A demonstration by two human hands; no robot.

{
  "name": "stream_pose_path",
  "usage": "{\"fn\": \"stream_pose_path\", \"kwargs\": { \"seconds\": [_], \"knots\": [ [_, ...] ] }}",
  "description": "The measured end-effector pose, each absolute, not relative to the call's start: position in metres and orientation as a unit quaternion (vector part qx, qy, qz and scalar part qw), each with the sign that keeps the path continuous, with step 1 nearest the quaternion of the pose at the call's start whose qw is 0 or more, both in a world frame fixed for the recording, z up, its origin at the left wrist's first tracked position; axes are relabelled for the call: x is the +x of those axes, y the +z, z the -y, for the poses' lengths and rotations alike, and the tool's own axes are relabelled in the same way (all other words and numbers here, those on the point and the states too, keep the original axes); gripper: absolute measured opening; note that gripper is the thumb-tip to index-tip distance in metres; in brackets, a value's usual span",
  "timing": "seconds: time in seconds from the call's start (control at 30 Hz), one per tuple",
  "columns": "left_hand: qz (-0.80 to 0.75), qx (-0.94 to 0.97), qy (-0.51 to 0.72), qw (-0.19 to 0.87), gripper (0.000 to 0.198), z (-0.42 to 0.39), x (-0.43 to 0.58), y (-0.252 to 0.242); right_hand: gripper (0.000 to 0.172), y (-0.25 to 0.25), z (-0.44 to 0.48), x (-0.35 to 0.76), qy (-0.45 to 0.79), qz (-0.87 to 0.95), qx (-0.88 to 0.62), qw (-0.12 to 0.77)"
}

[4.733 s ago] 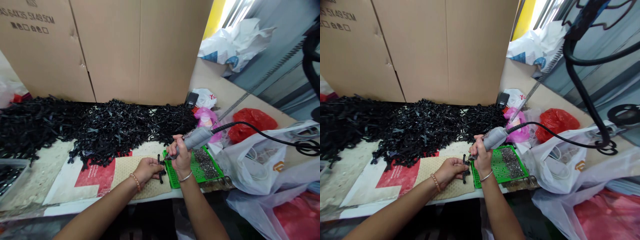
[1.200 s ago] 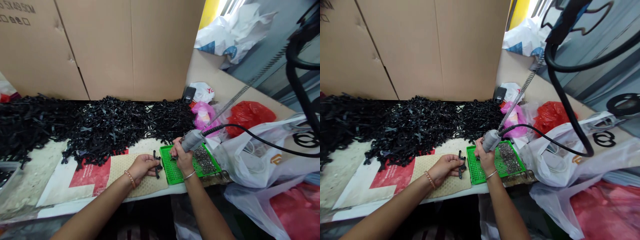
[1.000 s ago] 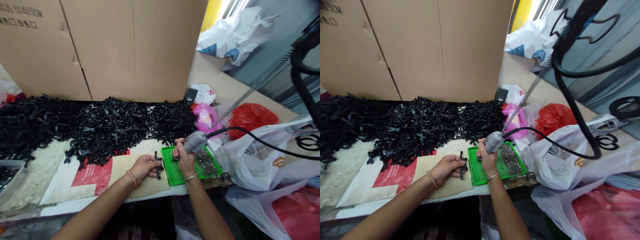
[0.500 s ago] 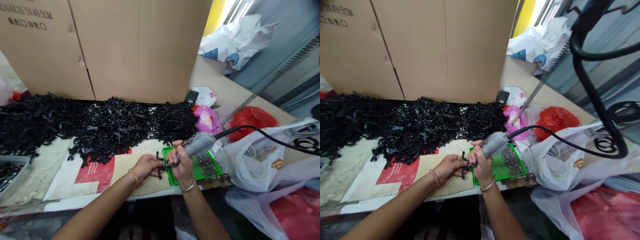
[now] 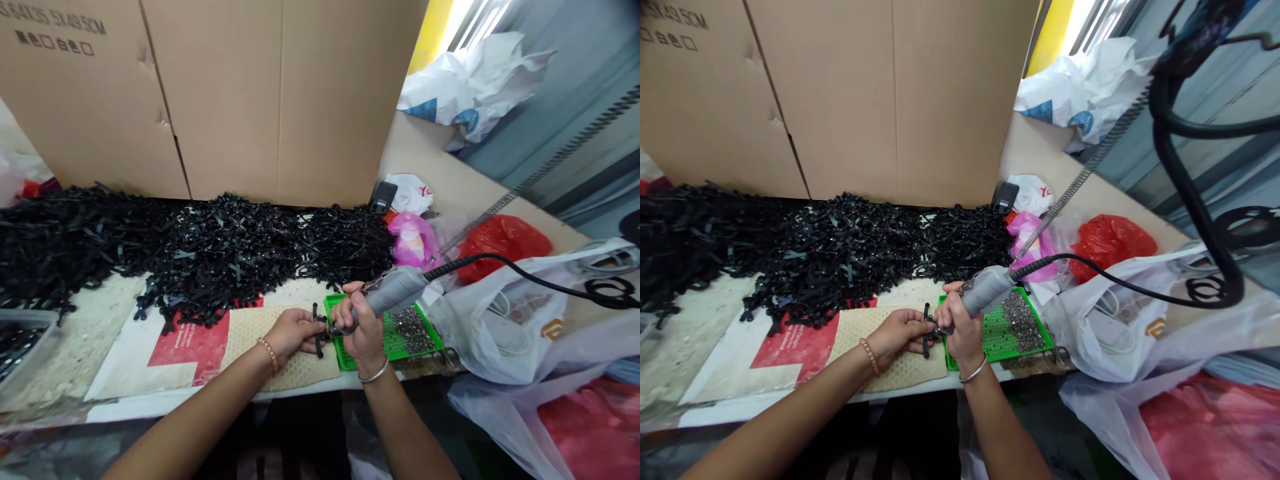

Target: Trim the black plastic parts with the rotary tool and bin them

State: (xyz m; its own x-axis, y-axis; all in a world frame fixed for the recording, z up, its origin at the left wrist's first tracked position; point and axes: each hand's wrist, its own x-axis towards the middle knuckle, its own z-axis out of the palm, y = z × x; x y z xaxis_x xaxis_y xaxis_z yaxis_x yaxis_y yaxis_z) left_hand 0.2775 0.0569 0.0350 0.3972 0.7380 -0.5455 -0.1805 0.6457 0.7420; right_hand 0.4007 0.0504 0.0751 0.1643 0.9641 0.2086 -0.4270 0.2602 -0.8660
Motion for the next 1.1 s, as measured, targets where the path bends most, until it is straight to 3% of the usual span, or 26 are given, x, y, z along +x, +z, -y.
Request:
{"fn": "stream_pose_path", "kwargs": {
  "seconds": [0.37,1.1],
  "knots": [
    [-0.472,0.298,0.297,0.775,0.025,-0.0571,0.278,0.0379,0.022,0.0773,-0.049,0.4004,0.51,0.401,-0.329,0.686],
    [-0.476,0.296,0.299,0.772,0.028,-0.0563,0.2792,0.0374,0.022,0.0757,-0.0472,0.399,0.508,0.418,-0.344,0.67]
  ]
}}
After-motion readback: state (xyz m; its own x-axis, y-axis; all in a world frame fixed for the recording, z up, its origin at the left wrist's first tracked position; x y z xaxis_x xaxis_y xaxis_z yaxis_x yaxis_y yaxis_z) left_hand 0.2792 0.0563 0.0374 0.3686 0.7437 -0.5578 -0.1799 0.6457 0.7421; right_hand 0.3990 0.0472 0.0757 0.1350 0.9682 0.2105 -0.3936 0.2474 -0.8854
